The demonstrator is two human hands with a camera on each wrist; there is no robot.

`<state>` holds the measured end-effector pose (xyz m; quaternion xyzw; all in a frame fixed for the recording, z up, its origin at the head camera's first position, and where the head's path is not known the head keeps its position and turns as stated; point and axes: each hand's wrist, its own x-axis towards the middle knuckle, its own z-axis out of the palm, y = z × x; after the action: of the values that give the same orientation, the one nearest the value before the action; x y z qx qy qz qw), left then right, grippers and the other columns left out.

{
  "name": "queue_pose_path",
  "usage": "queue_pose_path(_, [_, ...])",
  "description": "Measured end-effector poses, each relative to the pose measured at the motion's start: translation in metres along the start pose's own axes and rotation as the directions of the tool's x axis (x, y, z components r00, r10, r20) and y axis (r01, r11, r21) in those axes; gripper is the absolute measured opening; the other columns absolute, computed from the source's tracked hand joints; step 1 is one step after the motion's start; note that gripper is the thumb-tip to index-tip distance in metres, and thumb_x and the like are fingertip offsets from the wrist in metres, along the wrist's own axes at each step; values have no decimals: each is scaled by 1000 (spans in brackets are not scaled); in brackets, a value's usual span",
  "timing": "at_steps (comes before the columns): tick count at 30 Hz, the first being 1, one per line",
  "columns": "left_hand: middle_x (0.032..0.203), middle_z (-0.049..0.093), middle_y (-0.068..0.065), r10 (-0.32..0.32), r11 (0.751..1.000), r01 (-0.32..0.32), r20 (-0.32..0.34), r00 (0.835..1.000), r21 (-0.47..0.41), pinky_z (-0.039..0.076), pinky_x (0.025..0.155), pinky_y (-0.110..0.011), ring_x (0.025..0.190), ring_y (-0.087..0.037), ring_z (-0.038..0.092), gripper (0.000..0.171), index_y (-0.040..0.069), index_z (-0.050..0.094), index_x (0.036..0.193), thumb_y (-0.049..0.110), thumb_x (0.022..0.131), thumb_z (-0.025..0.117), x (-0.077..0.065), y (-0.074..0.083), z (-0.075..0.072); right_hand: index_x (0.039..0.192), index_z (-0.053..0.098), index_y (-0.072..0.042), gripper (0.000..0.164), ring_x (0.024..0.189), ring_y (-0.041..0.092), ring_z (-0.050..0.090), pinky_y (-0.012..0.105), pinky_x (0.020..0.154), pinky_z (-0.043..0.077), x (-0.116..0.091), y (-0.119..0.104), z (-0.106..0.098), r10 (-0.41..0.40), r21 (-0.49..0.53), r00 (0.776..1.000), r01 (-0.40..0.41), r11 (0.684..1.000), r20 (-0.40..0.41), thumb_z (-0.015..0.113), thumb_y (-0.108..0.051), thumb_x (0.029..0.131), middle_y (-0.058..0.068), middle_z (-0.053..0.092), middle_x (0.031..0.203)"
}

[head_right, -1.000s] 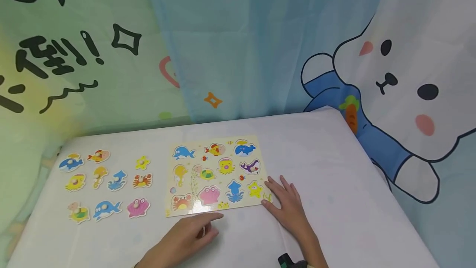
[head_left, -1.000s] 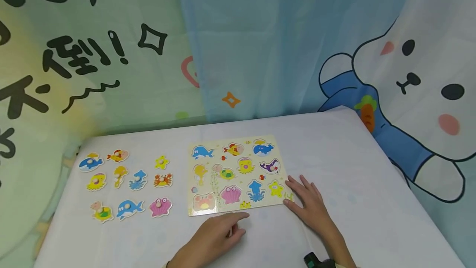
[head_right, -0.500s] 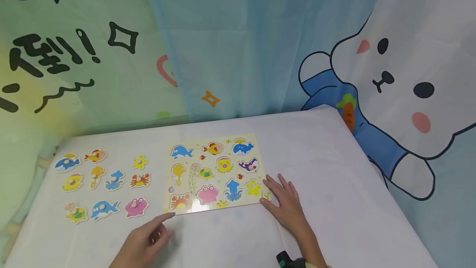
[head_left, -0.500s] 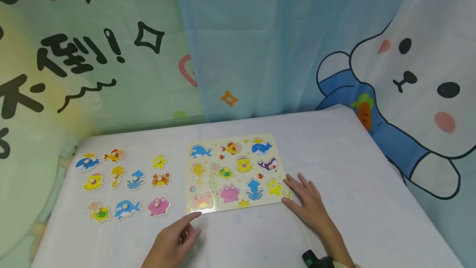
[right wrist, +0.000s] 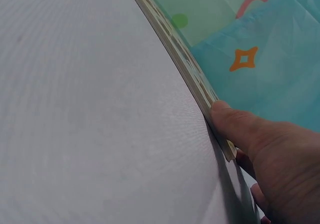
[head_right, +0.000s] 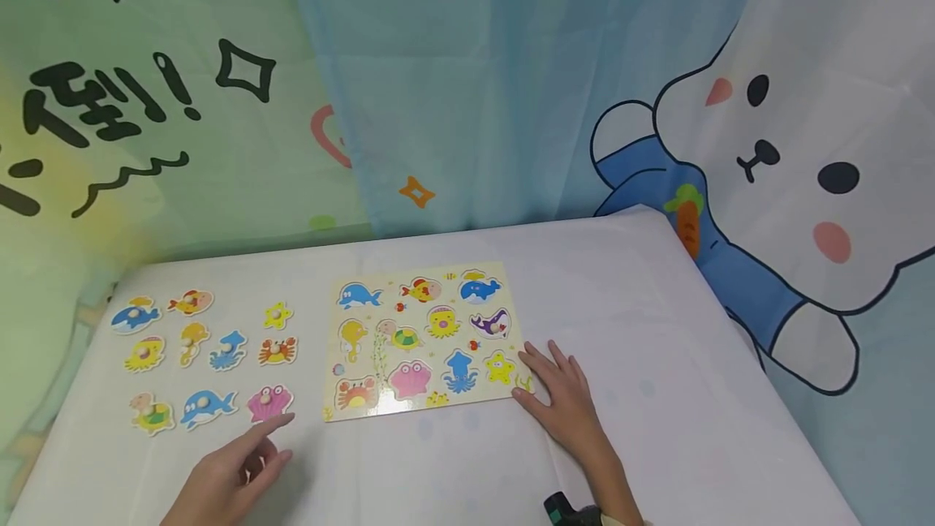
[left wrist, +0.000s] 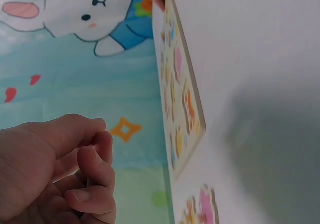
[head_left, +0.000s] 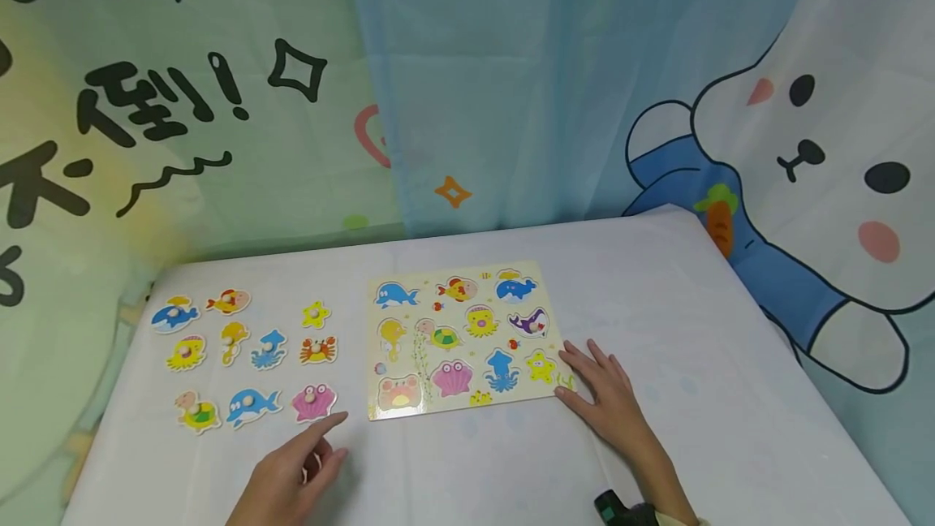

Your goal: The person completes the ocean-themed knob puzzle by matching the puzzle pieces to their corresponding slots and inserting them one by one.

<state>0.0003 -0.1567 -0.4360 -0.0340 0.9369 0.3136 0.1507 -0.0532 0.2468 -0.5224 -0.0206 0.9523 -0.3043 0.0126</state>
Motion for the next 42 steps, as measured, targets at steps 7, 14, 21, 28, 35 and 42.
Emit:
queue_pose_path(7, [72, 53, 6, -36, 998, 37, -21, 999, 55, 40, 57, -16, 63, -4, 44, 51, 17, 55, 137, 22, 88, 71, 3, -15, -15, 137, 55, -16, 57, 147, 40, 21, 63, 116, 10, -1, 0, 1, -9, 3, 1000, 9, 1000, -11, 66, -41, 86, 9, 46, 150])
queue_pose_path(14, [73, 53, 5, -60, 996, 60, -6, 998, 70, 38, 56, -16, 62, -4, 44, 54, 15, 52, 139, 22, 89, 70, 1, -26, -17, 137, 54, -16, 57, 146, 40, 21, 64, 116, 9, -3, -1, 3, -5, 19, 1000, 5, 1000, 5, 66, -40, 87, 9, 45, 150])
queue_pose_path(21, [73, 53, 5, -67, 993, 67, -3, 998, 97, 37, 57, -17, 63, -4, 43, 54, 13, 51, 139, 22, 89, 69, 0, -31, -18, 138, 54, -17, 57, 147, 39, 21, 63, 116, 9, -2, 0, 3, -6, 6, 1000, 6, 1000, -2, 65, -41, 87, 8, 45, 150])
queue_pose_path(28, [73, 54, 5, -70, 994, 70, -4, 998, 89, 38, 57, -17, 62, -4, 44, 53, 12, 51, 139, 21, 89, 69, 0, -32, -16, 137, 54, -16, 58, 146, 40, 20, 64, 115, 9, -2, 2, 2, -12, 15, 1000, 12, 1000, -7, 67, -40, 86, 9, 45, 150])
queue_pose_path(35, [74, 54, 5, -78, 994, 77, 7, 997, 78, 39, 57, -17, 62, -4, 45, 53, 13, 51, 139, 21, 89, 68, -1, -33, -14, 138, 53, -17, 59, 147, 39, 19, 64, 116, 8, 0, 2, 0, -5, 14, 1000, 5, 1000, 4, 67, -40, 86, 9, 45, 151])
queue_pose_path(42, [74, 55, 5, -77, 993, 75, 12, 997, 93, 40, 57, -17, 64, -6, 46, 55, 10, 50, 140, 20, 89, 68, 0, -37, -13, 139, 53, -17, 59, 148, 39, 18, 64, 116, 7, 0, 1, 0, 2, 10, 1000, -2, 1000, 9, 66, -40, 86, 8, 44, 151])
